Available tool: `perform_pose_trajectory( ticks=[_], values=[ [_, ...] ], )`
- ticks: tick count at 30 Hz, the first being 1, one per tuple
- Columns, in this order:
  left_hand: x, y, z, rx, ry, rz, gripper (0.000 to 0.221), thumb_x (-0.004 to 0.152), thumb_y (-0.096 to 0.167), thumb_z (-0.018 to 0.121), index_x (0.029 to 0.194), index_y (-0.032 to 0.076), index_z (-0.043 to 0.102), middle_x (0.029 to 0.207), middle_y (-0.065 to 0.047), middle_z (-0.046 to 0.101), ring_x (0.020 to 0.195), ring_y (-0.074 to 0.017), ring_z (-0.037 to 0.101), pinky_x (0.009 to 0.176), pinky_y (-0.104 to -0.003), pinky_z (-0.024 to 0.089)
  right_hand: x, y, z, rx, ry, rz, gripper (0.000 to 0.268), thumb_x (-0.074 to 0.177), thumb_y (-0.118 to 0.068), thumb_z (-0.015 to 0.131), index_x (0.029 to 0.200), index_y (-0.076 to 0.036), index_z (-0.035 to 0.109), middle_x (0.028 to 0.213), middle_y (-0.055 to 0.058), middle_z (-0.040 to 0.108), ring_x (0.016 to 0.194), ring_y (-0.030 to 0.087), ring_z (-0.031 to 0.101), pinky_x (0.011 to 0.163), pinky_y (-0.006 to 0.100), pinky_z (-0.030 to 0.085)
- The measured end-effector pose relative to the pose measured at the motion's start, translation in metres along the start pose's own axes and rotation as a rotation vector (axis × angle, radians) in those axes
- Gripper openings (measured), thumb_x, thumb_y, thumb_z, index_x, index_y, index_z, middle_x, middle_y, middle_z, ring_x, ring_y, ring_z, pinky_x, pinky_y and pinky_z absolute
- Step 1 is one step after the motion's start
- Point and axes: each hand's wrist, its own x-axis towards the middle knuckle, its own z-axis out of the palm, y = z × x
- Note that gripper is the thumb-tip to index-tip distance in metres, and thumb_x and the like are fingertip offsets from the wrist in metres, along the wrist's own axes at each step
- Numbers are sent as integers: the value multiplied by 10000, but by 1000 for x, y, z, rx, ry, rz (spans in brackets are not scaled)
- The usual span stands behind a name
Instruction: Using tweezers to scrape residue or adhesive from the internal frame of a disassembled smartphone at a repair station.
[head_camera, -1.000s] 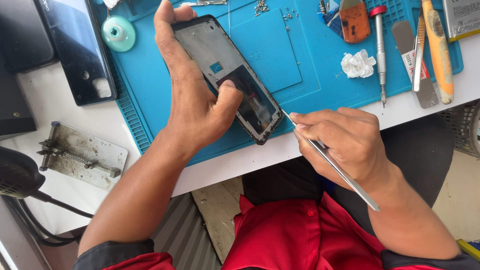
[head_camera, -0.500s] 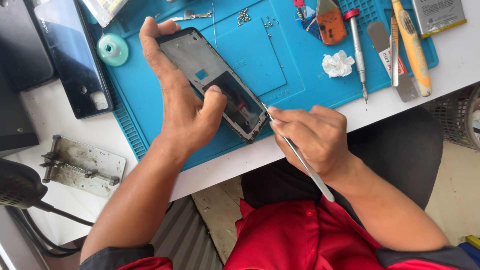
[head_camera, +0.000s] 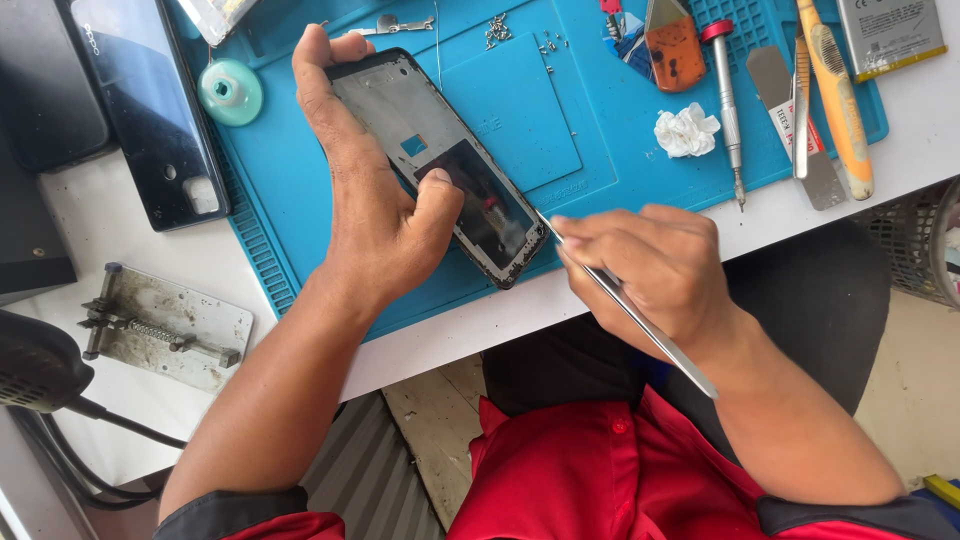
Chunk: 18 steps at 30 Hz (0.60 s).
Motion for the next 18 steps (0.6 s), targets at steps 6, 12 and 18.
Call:
perform_pose_trajectory(
  ticks=[6,12,18],
  values=[
    [1,-1,1,26,2,-36,889,866,152,520,1607,73,34,1572,-163,281,1415,-285,384,1306,-429,395,14,4,5,44,2,32,150,906,88,819,870,18,690,957,185,788,936,304,798,676,380,568],
    [-1,-7,1,16,-4,29,911,890,142,546,1634,106,21,1601,-148,279,1497,-303,372,1372,-467,384,4,1,-4,27,-27,14,158,888,94,832,875,22,692,978,198,794,857,285,794,584,331,511],
    [0,-2,3,19,12,-53,903,863,145,523,1613,73,27,1577,-163,288,1388,-279,399,1299,-412,400,16,8,10,30,7,0,159,905,88,824,889,16,684,995,203,792,891,307,793,622,363,536]
  ],
)
